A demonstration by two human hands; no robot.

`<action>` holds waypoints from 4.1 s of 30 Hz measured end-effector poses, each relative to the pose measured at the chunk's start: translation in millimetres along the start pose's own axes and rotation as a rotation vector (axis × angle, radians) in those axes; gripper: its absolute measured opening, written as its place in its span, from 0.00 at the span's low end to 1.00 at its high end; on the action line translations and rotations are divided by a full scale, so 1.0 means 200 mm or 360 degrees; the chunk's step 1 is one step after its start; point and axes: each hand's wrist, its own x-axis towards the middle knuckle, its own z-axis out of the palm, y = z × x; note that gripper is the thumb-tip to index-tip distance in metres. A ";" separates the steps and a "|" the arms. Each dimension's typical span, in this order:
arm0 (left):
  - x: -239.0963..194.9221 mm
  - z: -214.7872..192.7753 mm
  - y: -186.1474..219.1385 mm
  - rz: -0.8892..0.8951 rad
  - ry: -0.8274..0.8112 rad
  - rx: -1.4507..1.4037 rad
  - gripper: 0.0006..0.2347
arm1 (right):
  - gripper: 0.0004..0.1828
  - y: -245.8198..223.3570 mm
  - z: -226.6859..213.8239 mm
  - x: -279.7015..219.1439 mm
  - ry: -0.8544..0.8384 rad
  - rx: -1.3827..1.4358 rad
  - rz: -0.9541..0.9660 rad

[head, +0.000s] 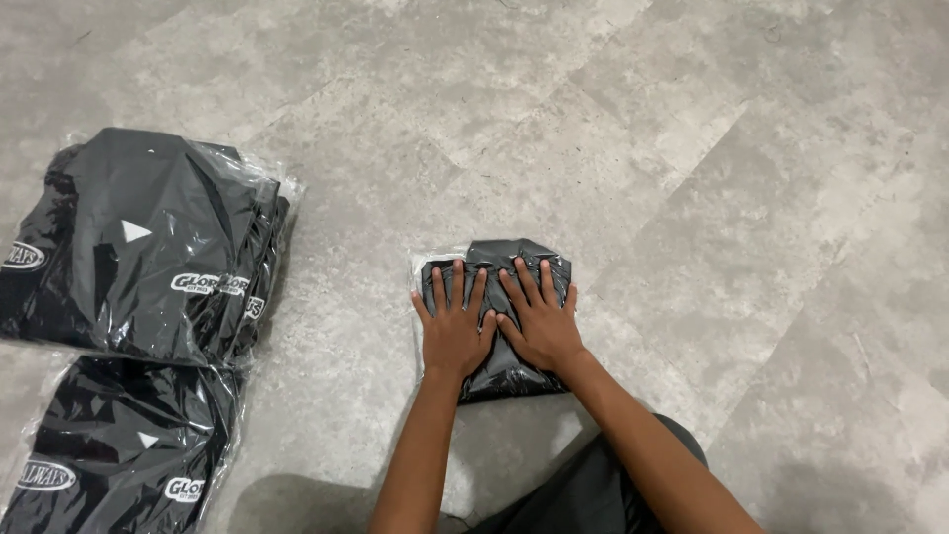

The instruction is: The person sits on the floor and folds black shirts, then places each folded shirt into a clear plastic bag. They smooth the plastic around the shirt and stack the packaged items on the floor.

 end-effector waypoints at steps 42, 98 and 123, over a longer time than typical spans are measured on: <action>-0.13 -0.19 -0.10 -0.1007 -0.0460 -0.0792 0.28 | 0.26 0.23 0.14 -0.11 0.0327 0.1328 0.0996; -1.01 -1.26 -2.23 -0.1346 -0.0435 -0.0455 0.25 | 0.27 -2.25 0.15 -0.10 -0.0631 0.1762 0.0524; -1.11 -1.36 -1.76 -0.0926 -0.0340 0.0062 0.30 | 0.55 -2.34 0.16 -0.09 -0.0402 -0.0309 -0.0960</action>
